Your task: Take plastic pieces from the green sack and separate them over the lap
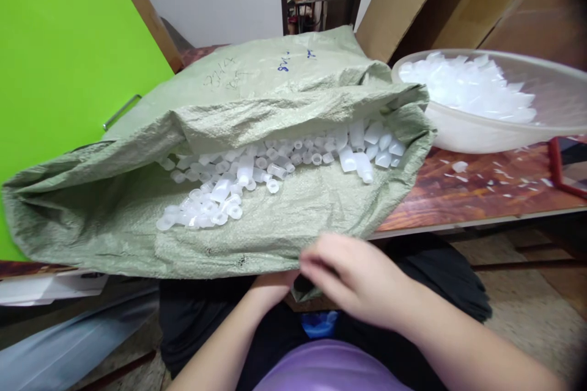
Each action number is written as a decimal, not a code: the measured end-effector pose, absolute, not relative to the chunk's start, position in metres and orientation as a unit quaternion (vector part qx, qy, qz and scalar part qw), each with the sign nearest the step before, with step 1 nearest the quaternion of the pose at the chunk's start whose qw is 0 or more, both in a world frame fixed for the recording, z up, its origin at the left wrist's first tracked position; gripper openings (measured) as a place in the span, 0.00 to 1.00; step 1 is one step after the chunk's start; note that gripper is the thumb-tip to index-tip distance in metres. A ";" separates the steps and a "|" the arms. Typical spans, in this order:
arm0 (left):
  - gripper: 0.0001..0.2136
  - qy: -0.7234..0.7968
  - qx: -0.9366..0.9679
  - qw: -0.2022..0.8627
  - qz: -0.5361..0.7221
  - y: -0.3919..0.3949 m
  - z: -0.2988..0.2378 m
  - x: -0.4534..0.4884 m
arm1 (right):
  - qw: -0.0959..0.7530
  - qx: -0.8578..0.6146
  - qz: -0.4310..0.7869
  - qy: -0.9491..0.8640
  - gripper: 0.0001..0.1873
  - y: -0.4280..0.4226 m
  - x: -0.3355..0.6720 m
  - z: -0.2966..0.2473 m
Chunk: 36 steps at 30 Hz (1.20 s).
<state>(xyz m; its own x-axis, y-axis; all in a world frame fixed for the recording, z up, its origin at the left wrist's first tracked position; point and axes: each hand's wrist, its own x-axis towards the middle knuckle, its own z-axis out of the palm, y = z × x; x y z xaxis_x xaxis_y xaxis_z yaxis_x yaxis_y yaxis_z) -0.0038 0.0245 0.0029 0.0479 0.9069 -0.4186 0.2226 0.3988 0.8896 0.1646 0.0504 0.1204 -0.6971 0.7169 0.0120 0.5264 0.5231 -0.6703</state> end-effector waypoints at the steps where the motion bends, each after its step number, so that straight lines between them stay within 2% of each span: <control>1: 0.15 0.611 0.461 0.572 0.294 0.019 0.005 -0.002 | 0.171 -0.422 0.237 -0.858 0.13 0.062 0.152 0.126; 3: 0.19 0.598 0.466 0.593 0.272 0.006 0.008 0.003 | 0.157 -0.501 0.128 -0.842 0.13 0.088 0.125 0.128; 5: 0.24 0.593 0.435 0.625 0.261 -0.006 0.008 0.004 | 0.128 -0.512 0.092 -0.845 0.14 0.110 0.103 0.124; 9: 0.29 0.572 0.311 0.705 0.283 -0.017 0.004 0.000 | 0.118 -0.481 0.093 -0.864 0.11 0.126 0.083 0.113; 13: 0.25 0.518 0.262 0.752 0.313 -0.017 0.010 -0.003 | 0.129 -0.468 0.105 -0.868 0.12 0.122 0.090 0.110; 17: 0.23 0.472 0.274 0.779 0.309 -0.013 0.019 -0.002 | 0.189 -0.424 0.200 -0.863 0.12 0.106 0.115 0.117; 20: 0.19 0.466 0.279 0.758 0.362 -0.012 0.022 -0.004 | 0.235 -0.343 0.302 -0.858 0.10 0.077 0.154 0.122; 23: 0.15 0.454 0.264 0.758 0.386 -0.011 0.022 -0.008 | 0.154 -0.310 0.399 -0.849 0.13 0.044 0.200 0.113; 24: 0.14 0.451 0.272 0.761 0.379 -0.011 0.022 -0.009 | 0.123 -0.333 0.413 -0.839 0.15 0.034 0.213 0.106; 26: 0.15 0.453 0.306 0.760 0.351 -0.012 0.023 -0.008 | 0.113 -0.399 0.411 -0.812 0.19 0.018 0.229 0.087; 29: 0.18 0.469 0.340 0.755 0.308 -0.012 0.024 0.000 | 0.150 -0.461 0.408 -0.774 0.19 0.001 0.231 0.057; 33: 0.19 0.476 0.327 0.760 0.299 -0.009 0.027 0.013 | 0.243 -0.462 0.360 -0.773 0.08 -0.009 0.221 0.034; 36: 0.18 0.478 0.342 0.763 0.268 -0.006 0.031 0.013 | 0.270 -0.405 0.276 -0.829 0.12 -0.012 0.223 0.027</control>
